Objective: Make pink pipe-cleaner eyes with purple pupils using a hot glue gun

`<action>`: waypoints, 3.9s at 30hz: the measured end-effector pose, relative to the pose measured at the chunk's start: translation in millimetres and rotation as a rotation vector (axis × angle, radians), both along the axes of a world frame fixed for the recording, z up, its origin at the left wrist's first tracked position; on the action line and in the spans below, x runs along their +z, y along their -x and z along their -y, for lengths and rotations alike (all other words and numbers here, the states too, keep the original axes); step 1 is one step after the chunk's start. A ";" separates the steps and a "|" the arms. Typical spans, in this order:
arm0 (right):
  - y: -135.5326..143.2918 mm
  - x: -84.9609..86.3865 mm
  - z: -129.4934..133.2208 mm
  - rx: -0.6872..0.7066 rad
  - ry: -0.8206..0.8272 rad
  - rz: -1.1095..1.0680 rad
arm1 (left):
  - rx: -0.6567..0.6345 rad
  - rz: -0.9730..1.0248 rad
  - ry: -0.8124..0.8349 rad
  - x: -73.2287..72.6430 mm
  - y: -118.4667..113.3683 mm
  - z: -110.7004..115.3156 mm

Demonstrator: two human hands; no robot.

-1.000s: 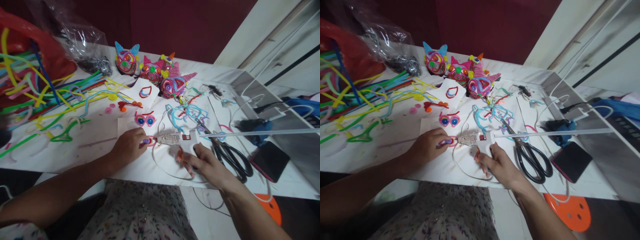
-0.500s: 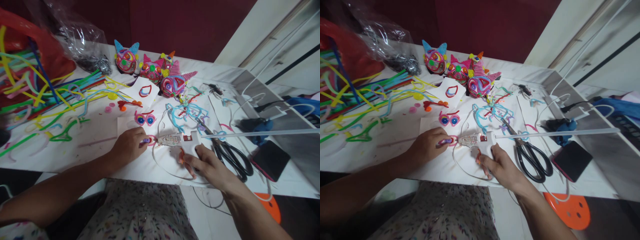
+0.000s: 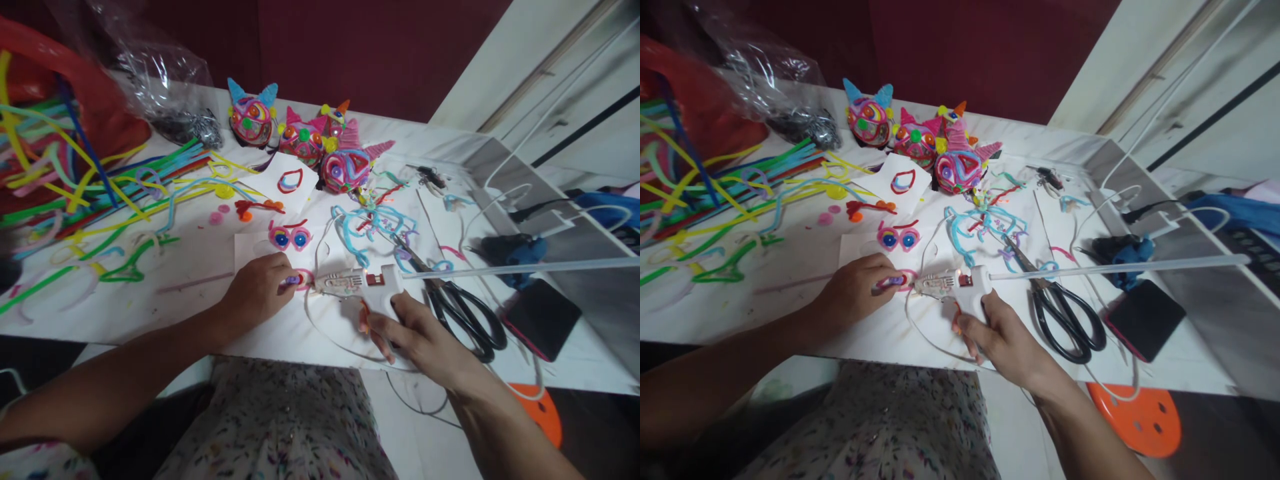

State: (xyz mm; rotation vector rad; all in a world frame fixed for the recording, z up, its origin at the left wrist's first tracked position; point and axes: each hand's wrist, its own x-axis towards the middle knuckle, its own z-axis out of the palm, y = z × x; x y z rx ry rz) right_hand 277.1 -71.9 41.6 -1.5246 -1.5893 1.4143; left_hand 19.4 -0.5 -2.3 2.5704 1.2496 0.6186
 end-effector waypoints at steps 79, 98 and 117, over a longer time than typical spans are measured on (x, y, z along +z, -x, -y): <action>-23.1 -1.5 -17.5 -0.211 -0.731 0.575 | -0.011 0.020 -0.080 -5.6 0.7 -2.8; 58.5 -34.1 -26.0 0.271 -0.620 0.879 | -0.014 0.020 -0.080 -8.5 0.3 -1.8; 65.4 -30.3 -23.2 0.356 -0.603 1.023 | -0.025 0.014 -0.043 -7.4 1.2 -2.2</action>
